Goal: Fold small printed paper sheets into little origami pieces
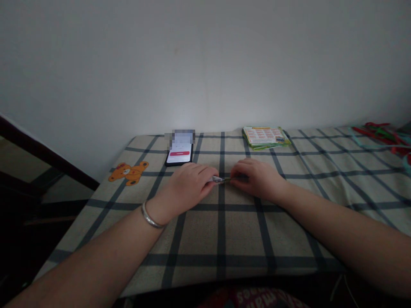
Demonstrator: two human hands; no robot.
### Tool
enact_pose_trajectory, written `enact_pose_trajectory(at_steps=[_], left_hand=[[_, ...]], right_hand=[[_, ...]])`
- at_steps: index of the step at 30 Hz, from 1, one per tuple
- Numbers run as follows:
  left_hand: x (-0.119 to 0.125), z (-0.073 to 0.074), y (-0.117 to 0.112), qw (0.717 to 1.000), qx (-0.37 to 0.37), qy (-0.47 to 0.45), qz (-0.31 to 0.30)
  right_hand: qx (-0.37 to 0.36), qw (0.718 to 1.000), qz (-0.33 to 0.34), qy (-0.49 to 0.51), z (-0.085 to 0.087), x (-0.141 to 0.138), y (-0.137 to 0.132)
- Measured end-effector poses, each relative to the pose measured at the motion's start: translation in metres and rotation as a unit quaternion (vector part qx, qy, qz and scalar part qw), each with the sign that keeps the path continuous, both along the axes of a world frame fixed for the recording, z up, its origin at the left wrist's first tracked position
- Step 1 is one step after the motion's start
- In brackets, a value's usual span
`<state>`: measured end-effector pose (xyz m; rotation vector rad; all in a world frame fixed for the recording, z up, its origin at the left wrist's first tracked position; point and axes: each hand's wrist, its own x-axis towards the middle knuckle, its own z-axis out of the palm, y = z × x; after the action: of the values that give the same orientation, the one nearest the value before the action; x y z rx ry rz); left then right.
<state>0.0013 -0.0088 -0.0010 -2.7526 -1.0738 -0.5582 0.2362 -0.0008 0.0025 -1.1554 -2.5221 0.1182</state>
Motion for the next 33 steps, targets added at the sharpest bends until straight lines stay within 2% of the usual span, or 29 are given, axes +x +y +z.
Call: enact_pose_trajectory(at_steps=[9, 19, 23, 28, 33], left_hand=[[0.003, 0.005, -0.002, 0.997, 0.071, -0.003, -0.013], [0.002, -0.004, -0.002, 0.997, 0.01, -0.069, -0.02], [0.003, -0.005, -0.002, 0.997, 0.014, -0.074, -0.033], [0.005, -0.003, -0.004, 0.996, 0.013, -0.088, -0.019], [0.006, 0.0, -0.008, 0.991, 0.022, -0.122, -0.057]], right_hand=[[0.015, 0.999, 0.039, 0.001, 0.001, 0.001, -0.003], [0.027, 0.997, 0.025, 0.073, -0.001, 0.001, -0.005], [0.028, 0.994, 0.036, 0.1, -0.001, 0.0, -0.007], [0.028, 0.988, 0.036, 0.148, -0.001, -0.002, -0.01], [0.063, 0.982, 0.029, 0.177, -0.001, -0.003, -0.011]])
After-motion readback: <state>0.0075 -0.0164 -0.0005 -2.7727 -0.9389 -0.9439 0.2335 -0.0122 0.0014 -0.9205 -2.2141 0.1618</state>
